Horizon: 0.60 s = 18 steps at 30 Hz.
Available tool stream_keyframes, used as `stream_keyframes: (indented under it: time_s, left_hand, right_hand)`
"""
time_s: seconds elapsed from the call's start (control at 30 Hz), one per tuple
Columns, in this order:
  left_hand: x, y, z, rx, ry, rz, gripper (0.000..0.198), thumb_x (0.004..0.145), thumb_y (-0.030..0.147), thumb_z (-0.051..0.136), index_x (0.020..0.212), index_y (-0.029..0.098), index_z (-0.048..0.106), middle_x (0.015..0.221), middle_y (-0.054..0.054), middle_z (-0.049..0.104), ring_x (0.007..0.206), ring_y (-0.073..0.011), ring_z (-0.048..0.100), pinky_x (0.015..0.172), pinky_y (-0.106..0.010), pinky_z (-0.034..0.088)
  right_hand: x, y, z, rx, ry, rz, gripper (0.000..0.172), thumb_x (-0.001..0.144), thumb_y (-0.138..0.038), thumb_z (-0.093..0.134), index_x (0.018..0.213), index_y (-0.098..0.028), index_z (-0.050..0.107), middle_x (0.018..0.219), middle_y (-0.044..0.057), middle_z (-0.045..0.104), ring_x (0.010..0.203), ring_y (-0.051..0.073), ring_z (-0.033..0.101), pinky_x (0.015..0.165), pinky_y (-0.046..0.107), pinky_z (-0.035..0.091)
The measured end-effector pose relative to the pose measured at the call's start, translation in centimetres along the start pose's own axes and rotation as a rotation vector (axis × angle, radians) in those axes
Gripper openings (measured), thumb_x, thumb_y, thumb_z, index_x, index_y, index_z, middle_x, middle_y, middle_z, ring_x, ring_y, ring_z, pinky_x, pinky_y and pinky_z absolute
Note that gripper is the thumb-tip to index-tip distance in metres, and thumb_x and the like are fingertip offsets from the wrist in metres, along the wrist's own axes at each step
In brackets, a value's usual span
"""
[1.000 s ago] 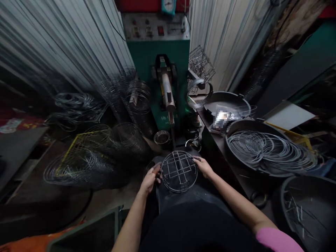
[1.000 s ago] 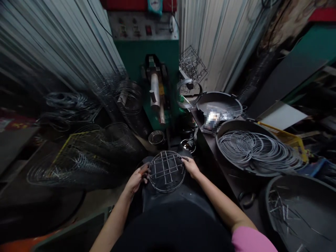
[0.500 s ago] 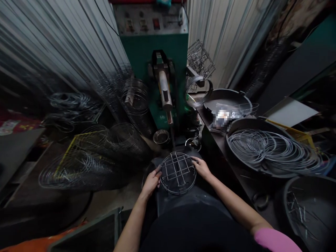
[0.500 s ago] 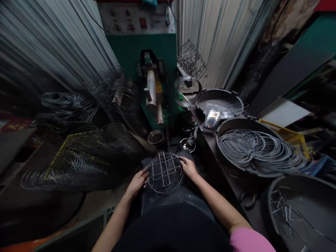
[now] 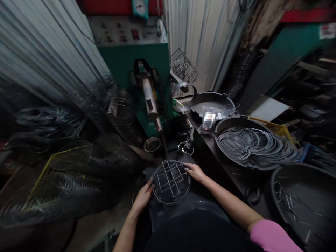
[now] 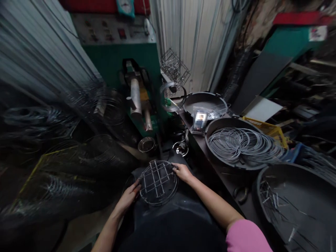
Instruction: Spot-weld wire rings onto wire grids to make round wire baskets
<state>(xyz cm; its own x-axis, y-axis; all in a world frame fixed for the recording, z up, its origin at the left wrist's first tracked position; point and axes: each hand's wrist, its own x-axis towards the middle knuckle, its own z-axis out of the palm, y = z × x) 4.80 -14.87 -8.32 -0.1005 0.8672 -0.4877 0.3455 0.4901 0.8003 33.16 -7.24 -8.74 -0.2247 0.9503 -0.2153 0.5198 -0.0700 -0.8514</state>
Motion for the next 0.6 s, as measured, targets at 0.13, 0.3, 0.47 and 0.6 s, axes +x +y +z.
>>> stream_keyframes:
  time_s: [0.13,0.3,0.47,0.6]
  left_hand:
    - [-0.4,-0.7,-2.1,0.112,-0.203,0.09,0.07,0.066,0.046,0.06,0.13,0.019,0.048,0.138,-0.008,0.046,0.13,-0.0264,0.036,0.106,-0.036,0.03]
    - [-1.4,-0.3,-0.5,0.323,-0.215,0.131,0.103,0.052,0.052,0.067,0.14,0.016,0.028,0.133,-0.012,0.046,0.128,-0.0294,0.038,0.108,-0.041,0.026]
    - [-2.9,1.0,2.2,0.531,-0.062,0.064,0.108,0.057,0.06,0.059,0.142,0.01,0.013,0.136,-0.019,0.035,0.125,-0.0334,0.04,0.101,-0.042,0.034]
    - [-3.7,1.8,2.6,0.616,-0.051,0.044,0.104,0.06,0.059,0.058,0.141,0.013,0.012,0.138,-0.02,0.031,0.123,-0.0353,0.042,0.093,-0.043,0.04]
  right_hand:
    - [-1.2,0.4,-0.6,0.075,-0.04,0.026,0.044,0.074,-0.022,0.061,0.118,-0.018,0.061,0.111,0.005,0.067,0.102,0.023,0.062,0.094,0.037,0.044]
    - [-1.8,0.4,-0.6,0.148,-0.017,0.054,0.047,0.069,-0.022,0.066,0.116,-0.022,0.062,0.11,0.002,0.068,0.105,0.022,0.06,0.096,0.036,0.042]
    - [-1.8,0.3,-0.4,0.126,0.0,0.066,0.047,0.067,-0.023,0.068,0.114,-0.019,0.063,0.11,0.004,0.068,0.102,0.023,0.062,0.095,0.035,0.043]
    - [-2.0,0.5,-0.4,0.063,0.005,0.005,0.046,0.069,-0.022,0.067,0.115,-0.022,0.063,0.109,0.003,0.068,0.102,0.023,0.062,0.093,0.036,0.044]
